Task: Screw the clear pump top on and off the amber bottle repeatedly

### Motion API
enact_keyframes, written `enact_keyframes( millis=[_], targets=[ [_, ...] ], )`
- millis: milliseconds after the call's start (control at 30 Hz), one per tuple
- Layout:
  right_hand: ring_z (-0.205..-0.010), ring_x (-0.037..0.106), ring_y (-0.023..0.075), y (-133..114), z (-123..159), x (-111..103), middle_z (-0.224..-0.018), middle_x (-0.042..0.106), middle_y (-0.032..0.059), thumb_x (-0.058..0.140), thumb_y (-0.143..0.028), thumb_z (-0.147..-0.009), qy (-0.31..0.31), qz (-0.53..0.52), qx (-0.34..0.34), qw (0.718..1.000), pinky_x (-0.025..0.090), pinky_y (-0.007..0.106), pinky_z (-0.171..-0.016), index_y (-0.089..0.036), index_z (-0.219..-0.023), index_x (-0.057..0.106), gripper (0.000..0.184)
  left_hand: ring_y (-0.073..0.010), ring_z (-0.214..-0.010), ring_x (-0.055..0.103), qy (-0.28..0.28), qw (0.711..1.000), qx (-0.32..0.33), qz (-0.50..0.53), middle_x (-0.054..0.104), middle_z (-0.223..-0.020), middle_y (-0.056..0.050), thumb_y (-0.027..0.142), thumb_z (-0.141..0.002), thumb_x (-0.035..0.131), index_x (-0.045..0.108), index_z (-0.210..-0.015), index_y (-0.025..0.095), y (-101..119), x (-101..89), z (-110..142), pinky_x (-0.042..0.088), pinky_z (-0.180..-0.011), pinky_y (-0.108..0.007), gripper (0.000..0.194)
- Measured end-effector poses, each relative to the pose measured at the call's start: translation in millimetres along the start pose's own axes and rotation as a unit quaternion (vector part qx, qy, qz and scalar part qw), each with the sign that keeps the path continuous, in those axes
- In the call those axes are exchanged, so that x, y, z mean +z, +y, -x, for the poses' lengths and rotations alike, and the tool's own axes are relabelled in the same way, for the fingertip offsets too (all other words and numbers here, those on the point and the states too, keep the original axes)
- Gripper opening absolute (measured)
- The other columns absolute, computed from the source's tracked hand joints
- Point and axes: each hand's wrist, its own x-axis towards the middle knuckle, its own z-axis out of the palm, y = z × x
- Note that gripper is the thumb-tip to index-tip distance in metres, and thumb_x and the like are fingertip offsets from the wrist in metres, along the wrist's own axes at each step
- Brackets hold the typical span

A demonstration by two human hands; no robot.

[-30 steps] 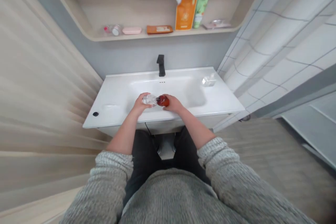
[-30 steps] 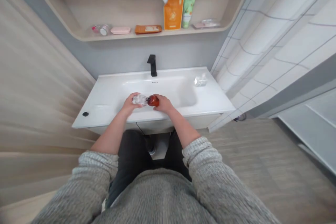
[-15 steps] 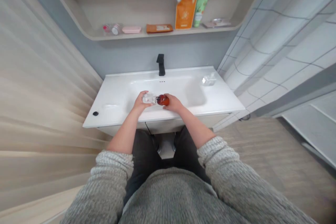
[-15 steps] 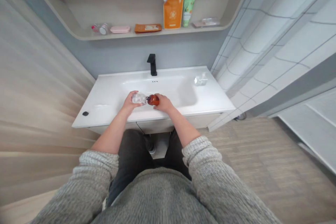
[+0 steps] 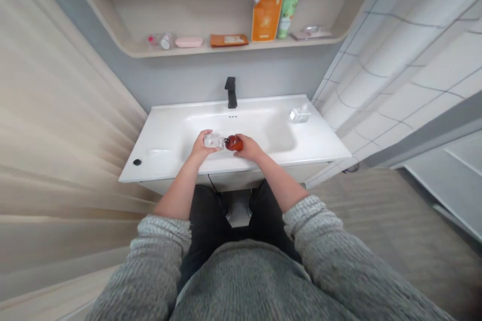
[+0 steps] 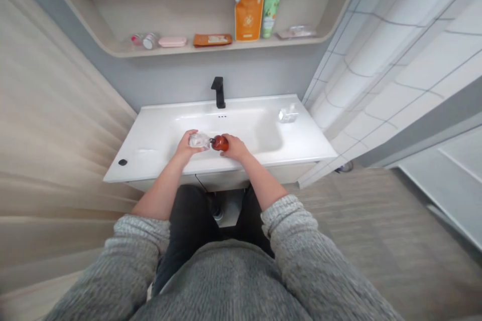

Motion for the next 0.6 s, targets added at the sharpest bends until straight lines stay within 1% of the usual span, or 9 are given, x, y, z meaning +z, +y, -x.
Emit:
enact_keyframes(
  millis=[267, 400, 500, 600],
  targets=[
    [-0.129, 0.075, 0.0354, 0.4, 0.3, 0.0, -0.144, 0.078, 0.0118, 0.099, -0.029, -0.072, -0.002, 0.000, 0.005, 1.000, 0.058, 0.049, -0.116, -0.024, -0.152, 0.064, 0.088, -0.0285, -0.112, 0.070, 0.006, 1.000, -0.009, 0.001, 0.072, -0.123, -0.004, 0.030, -0.047, 0.104, 0.068, -0.129, 0.027, 2.8, 0.4, 0.8, 0.059, -0.105, -0.046, 0.090],
    [-0.127, 0.076, 0.0350, 2.3, -0.6, 1.5, -0.142, 0.078, 0.0124, 0.098, -0.028, -0.072, 0.001, 0.003, 0.001, 1.000, 0.058, 0.049, -0.115, -0.023, -0.153, 0.063, 0.089, -0.0266, -0.107, 0.069, 0.005, 1.000, -0.008, 0.007, 0.071, -0.120, -0.003, 0.032, -0.047, 0.102, 0.067, -0.128, 0.027, 2.4, 1.6, 0.1, 0.059, -0.102, -0.044, 0.089],
    [-0.129, 0.075, 0.0356, 3.7, -1.2, 2.5, -0.143, 0.078, 0.0127, 0.099, -0.029, -0.071, 0.003, 0.006, -0.001, 1.000, 0.058, 0.049, -0.116, -0.023, -0.153, 0.064, 0.089, -0.0257, -0.105, 0.069, 0.006, 1.000, -0.015, 0.008, 0.070, -0.118, -0.002, 0.034, -0.045, 0.102, 0.066, -0.127, 0.026, 3.0, 2.0, -0.3, 0.059, -0.099, -0.042, 0.090],
    [-0.129, 0.076, 0.0363, 4.4, -1.4, 3.2, -0.143, 0.078, 0.0126, 0.099, -0.029, -0.071, 0.006, 0.010, -0.003, 1.000, 0.059, 0.050, -0.115, -0.024, -0.152, 0.064, 0.089, -0.0249, -0.103, 0.069, 0.009, 1.000, -0.014, 0.008, 0.071, -0.116, -0.002, 0.032, -0.044, 0.103, 0.067, -0.125, 0.026, 5.0, 1.8, 0.3, 0.058, -0.098, -0.041, 0.089]
  ],
)
